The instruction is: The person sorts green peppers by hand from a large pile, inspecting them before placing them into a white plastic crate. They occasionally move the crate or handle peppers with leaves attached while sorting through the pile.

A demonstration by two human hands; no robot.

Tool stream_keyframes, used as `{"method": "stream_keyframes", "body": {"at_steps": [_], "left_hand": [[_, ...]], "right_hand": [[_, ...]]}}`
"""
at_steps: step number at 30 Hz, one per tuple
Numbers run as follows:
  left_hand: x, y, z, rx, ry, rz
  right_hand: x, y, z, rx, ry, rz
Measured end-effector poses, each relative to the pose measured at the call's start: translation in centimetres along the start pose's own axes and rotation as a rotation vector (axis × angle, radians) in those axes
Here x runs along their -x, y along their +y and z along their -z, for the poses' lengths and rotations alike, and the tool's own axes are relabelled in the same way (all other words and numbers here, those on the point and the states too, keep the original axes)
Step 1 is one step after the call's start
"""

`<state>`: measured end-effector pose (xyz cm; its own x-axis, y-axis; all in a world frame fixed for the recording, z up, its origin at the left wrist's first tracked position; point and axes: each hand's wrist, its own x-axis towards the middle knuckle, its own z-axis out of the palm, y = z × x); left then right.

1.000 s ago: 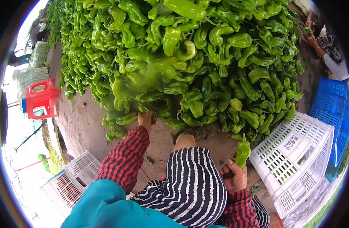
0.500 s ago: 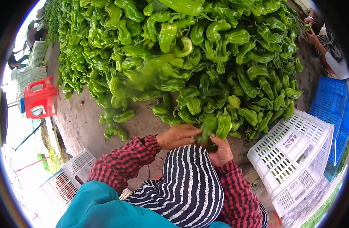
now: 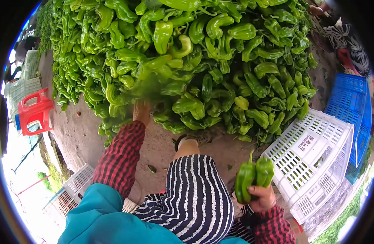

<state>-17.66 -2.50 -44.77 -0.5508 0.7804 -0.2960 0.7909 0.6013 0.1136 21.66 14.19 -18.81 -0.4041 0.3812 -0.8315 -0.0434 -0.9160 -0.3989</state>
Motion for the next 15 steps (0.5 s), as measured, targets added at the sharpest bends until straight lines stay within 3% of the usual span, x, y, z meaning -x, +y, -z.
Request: {"method": "stream_keyframes", "body": {"at_steps": [2, 3, 5, 6, 7, 9, 10, 14, 15], "left_hand": [[-1.1, -0.4, -1.7, -0.343, 0.038, -0.017], [-1.4, -0.4, -1.3, -0.341, 0.039, -0.023], [-1.4, -0.4, -0.1, -0.142, -0.236, -0.036], [-1.3, 1.2, 3.1, -0.091, -0.287, 0.051], [-1.1, 1.0, 2.5, -0.098, -0.294, 0.046], [-0.3, 1.4, 2.8, 1.212, 0.118, 0.302], [0.9, 1.5, 4.8, 1.314, 0.062, 0.503], [4.6, 4.3, 5.8, 1.243, 0.125, 0.456], [5.8, 4.7, 4.8, 0.887, 0.036, 0.108]], "right_hand": [[2.4, 0.3, 0.2, -0.035, 0.056, -0.046], [3.4, 0.5, 0.2, -0.045, 0.082, -0.041], [4.8, 1.4, 1.3, -0.069, 0.111, -0.058], [5.3, 1.8, 1.8, -0.089, 0.136, -0.079], [5.4, 2.1, 2.5, -0.099, 0.139, -0.083], [5.2, 2.7, 3.8, -0.198, 0.11, -0.121], [4.8, 3.1, 3.8, -0.204, 0.126, -0.061], [4.0, 3.8, 4.5, -0.241, 0.126, -0.071], [3.9, 3.8, 4.4, -0.24, 0.125, -0.068]]}}
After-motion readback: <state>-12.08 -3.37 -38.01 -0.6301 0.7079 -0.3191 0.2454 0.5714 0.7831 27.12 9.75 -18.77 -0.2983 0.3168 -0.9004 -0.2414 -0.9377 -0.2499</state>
